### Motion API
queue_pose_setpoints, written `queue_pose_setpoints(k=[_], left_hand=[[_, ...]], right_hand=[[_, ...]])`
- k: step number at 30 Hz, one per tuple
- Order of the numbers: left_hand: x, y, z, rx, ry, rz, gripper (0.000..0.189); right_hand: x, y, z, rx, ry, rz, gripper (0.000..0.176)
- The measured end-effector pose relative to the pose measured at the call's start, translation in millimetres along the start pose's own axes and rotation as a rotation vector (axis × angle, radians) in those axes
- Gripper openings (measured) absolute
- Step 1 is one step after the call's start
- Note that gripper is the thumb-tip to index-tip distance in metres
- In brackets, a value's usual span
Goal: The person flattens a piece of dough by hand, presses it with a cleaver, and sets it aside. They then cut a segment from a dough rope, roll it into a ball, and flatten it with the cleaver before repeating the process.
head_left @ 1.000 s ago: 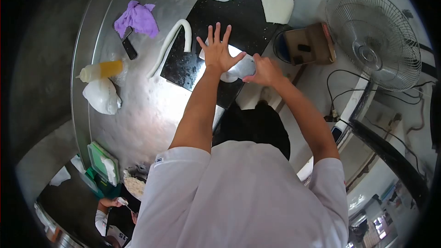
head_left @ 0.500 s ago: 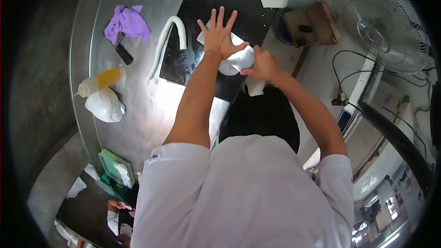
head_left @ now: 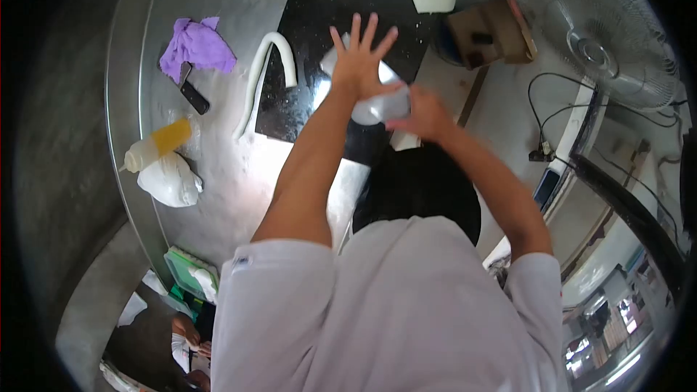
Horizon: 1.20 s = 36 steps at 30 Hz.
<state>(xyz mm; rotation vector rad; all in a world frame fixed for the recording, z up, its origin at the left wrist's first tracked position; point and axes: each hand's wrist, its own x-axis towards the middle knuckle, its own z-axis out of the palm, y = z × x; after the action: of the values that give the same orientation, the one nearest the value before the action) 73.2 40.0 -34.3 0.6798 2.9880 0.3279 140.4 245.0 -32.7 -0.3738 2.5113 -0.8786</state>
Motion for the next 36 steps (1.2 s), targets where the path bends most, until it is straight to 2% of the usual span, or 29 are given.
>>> queue_pose_setpoints(k=[2, 4, 6, 8, 10, 12, 14, 16, 17, 19, 20, 21, 22, 24, 26, 27, 28, 30, 32, 33, 34, 36], left_hand=[[-32, 13, 6, -0.098, -0.042, 0.056, 0.115], [-34, 20, 0, -0.077, -0.172, 0.066, 0.115], [-17, 19, -4, -0.054, -0.157, 0.071, 0.116], [1, 13, -1, -0.045, -0.064, 0.054, 0.116], [16, 3, -1, -0.045, 0.02, 0.044, 0.115], [21, -3, -8, 0.006, -0.031, 0.053, 0.115], [-4, 0, -4, -0.025, -0.073, 0.14, 0.116], [-39, 15, 1, -0.085, -0.18, 0.185, 0.115], [-40, 28, 4, -0.101, -0.172, 0.185, 0.114], [-20, 32, 8, -0.1, -0.121, 0.19, 0.113], [-18, 35, 9, -0.096, -0.071, 0.184, 0.113], [-10, 35, 7, -0.068, -0.032, 0.14, 0.113], [-2, 32, 6, -0.071, -0.036, 0.15, 0.113], [10, 20, 3, -0.071, 0.088, -0.01, 0.113], [16, 7, -2, 0.007, 0.043, -0.06, 0.113], [7, 4, -2, -0.011, 0.029, -0.015, 0.114], [0, 3, 1, -0.031, 0.021, 0.03, 0.115], [-31, 16, 12, -0.067, -0.06, 0.084, 0.114], [-27, 34, 12, -0.07, -0.128, 0.09, 0.113], [-22, 33, 18, -0.066, -0.031, 0.109, 0.112], [-23, 35, 20, -0.081, -0.058, 0.105, 0.112], [-3, 30, 19, -0.013, 0.02, -0.002, 0.112]], right_hand=[[-42, 0, 23, -0.01, 0.069, -0.126, 0.086], [-51, 2, 36, -0.026, 0.099, -0.122, 0.088], [-41, 9, 29, -0.039, 0.104, -0.103, 0.089], [-23, 15, 12, -0.102, 0.017, -0.022, 0.091], [0, 25, 6, -0.113, 0.069, -0.092, 0.089], [11, 14, 4, -0.041, 0.052, -0.055, 0.089], [-23, -3, 14, 0.0, 0.062, -0.077, 0.086], [-61, -6, 45, 0.026, 0.021, 0.05, 0.091], [-59, -6, 41, 0.03, 0.03, 0.058, 0.091], [-68, -3, 30, 0.026, -0.072, 0.202, 0.089], [-62, 12, 25, -0.04, -0.057, 0.164, 0.092], [-55, 24, 18, -0.186, 0.061, -0.011, 0.092], [-41, 28, 8, -0.181, 0.081, -0.054, 0.091], [-5, 31, -17, -0.18, 0.108, -0.101, 0.09], [24, 21, -31, -0.086, -0.053, -0.182, 0.084], [20, 10, -35, 0.031, -0.156, -0.126, 0.083], [3, -4, -29, -0.023, -0.157, -0.072, 0.083], [-31, 10, 4, -0.053, -0.133, -0.071, 0.089], [-38, 21, 6, -0.105, -0.088, -0.036, 0.088], [-45, 25, 8, -0.15, -0.076, -0.005, 0.088], [-47, 21, 2, -0.136, -0.099, 0.01, 0.088], [-15, 28, -29, -0.146, -0.179, -0.004, 0.086]])
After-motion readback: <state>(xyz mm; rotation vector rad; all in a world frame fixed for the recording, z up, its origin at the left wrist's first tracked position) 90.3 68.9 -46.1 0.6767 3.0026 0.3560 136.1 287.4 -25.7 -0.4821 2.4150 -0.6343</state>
